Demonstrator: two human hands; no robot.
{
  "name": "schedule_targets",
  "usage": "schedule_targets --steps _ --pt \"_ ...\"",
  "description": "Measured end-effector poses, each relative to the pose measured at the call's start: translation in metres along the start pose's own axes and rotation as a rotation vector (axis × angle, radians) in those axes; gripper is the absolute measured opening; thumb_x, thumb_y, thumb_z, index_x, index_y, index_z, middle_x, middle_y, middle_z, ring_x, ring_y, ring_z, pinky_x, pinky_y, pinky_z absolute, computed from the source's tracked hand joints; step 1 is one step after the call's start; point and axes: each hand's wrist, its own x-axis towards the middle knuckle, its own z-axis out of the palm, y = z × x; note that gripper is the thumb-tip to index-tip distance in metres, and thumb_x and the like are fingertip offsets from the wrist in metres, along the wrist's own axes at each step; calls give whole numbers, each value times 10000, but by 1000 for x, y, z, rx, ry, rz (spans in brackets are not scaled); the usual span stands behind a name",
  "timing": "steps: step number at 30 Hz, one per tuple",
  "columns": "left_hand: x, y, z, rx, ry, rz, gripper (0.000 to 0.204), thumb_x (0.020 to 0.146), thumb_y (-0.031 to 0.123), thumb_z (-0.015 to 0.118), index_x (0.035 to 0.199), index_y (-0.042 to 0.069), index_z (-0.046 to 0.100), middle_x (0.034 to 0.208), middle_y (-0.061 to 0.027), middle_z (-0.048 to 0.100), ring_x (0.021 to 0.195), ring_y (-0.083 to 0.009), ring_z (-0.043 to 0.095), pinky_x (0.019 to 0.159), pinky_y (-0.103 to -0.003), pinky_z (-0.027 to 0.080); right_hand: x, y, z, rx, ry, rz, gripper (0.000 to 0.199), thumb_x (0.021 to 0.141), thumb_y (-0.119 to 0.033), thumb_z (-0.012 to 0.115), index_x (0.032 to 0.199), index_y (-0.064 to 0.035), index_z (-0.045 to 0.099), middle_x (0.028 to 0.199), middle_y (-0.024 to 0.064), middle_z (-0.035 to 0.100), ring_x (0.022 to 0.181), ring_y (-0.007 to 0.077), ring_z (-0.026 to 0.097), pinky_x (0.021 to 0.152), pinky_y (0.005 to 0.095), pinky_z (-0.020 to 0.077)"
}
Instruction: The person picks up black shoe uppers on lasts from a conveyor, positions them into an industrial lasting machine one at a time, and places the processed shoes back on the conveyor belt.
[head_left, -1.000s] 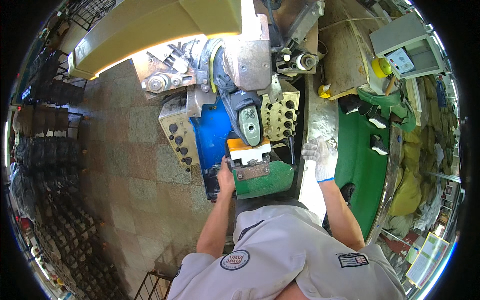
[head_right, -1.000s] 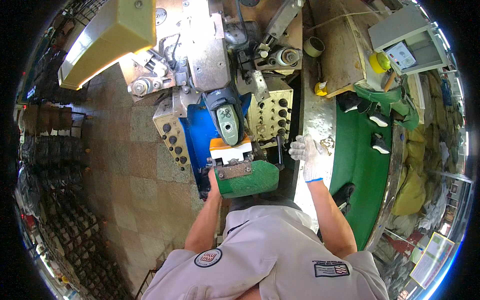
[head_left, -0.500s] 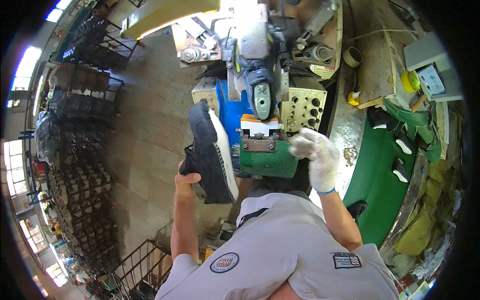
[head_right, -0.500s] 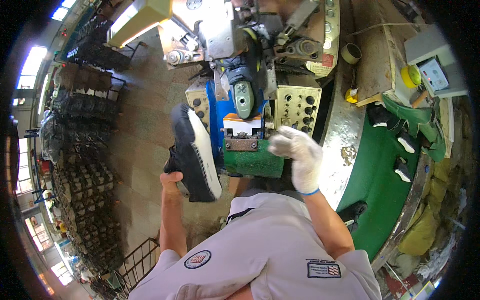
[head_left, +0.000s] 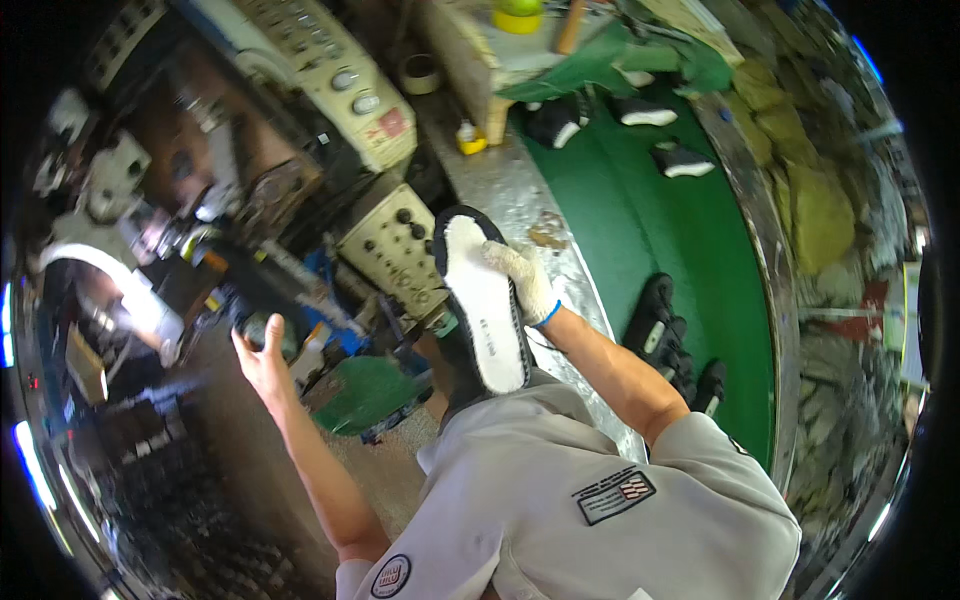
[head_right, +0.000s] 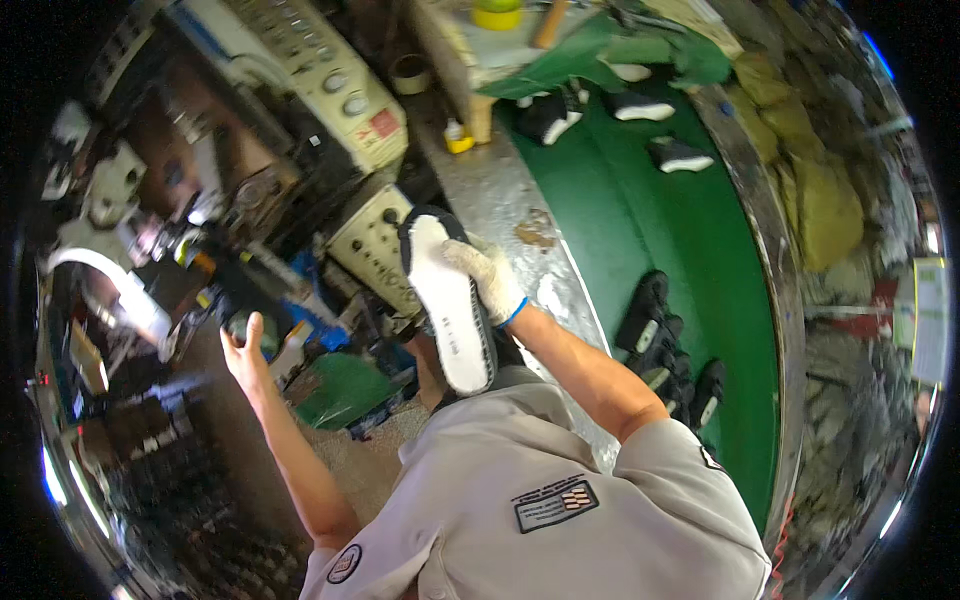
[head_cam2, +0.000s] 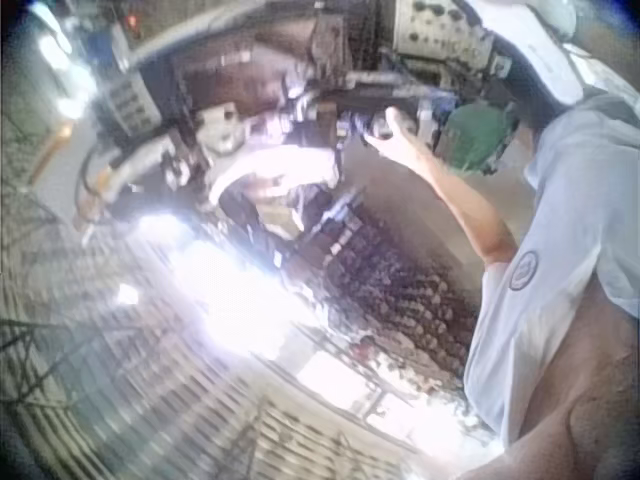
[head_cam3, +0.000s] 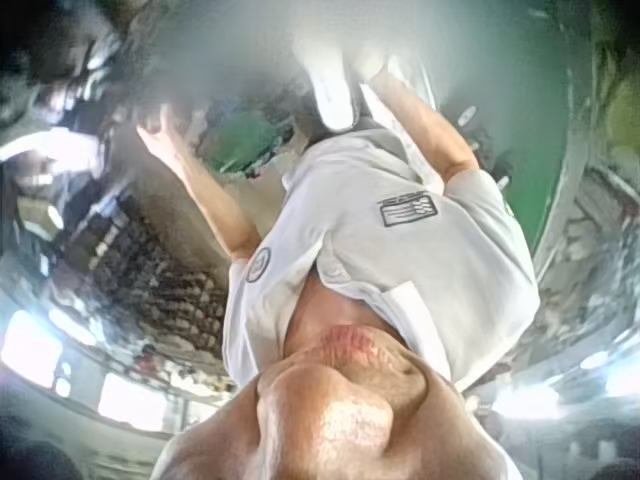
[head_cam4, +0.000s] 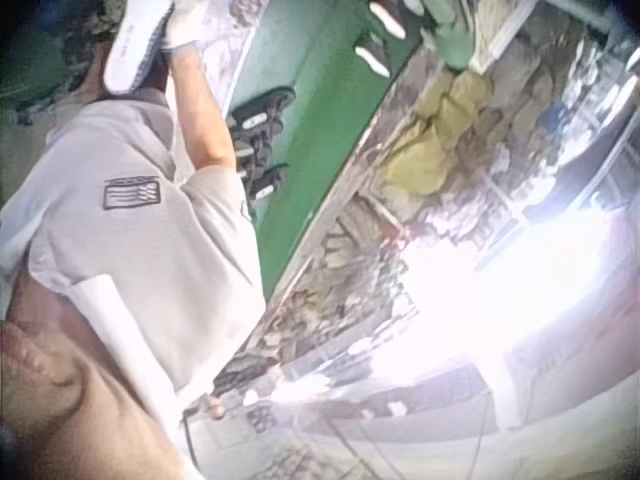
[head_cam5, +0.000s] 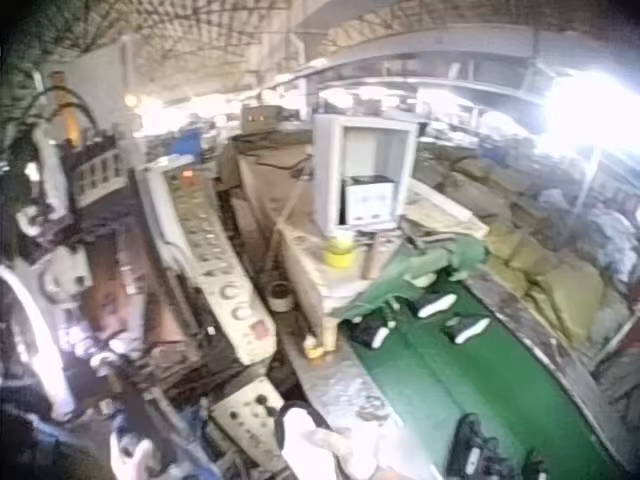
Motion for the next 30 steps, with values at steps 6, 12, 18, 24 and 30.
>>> schedule_targets --steps 6,12,18,24,30 --pt "40 -28 37 337 133 -132 300 726 179 875 755 -59 696 745 -60 679 587 -132 550 579 -328 477 1 14 -216 -445 387 317 632 829 -550 701 1069 35 720 958 162 724 854 222 692 782 326 523" --pt "-14 -27 9 -676 -231 -495 457 816 210 709 1138 -104 629 1049 -163 685 908 -299 683 842 -411 562 1 -3 -291 -1459 544 330 913 764 -701 673 1306 30 597 1237 251 651 1190 371 612 999 383 478" --pt "-151 46 72 -1268 -746 -632 895 752 412 630 1485 -17 349 1370 -348 476 1161 -453 587 1007 -537 489 17 11 -90 -57 -236 -103 820 973 -559 533 1485 57 353 1383 253 543 1190 291 616 1001 408 493" --pt "-186 1 123 -1419 -950 -1046 758 873 493 612 1385 -42 450 1236 -301 574 1011 -414 642 810 -518 563 -23 -29 23 1137 -205 -5 618 940 -492 594 1345 -27 563 1233 161 669 1083 281 668 997 412 518" --pt "-152 74 148 -284 -774 -12 385 1019 255 536 1120 -86 681 1089 -132 714 940 -201 670 882 -330 511 -56 -34 -46 751 -108 -174 478 903 -313 662 1241 22 611 1095 166 710 939 257 717 858 369 589"
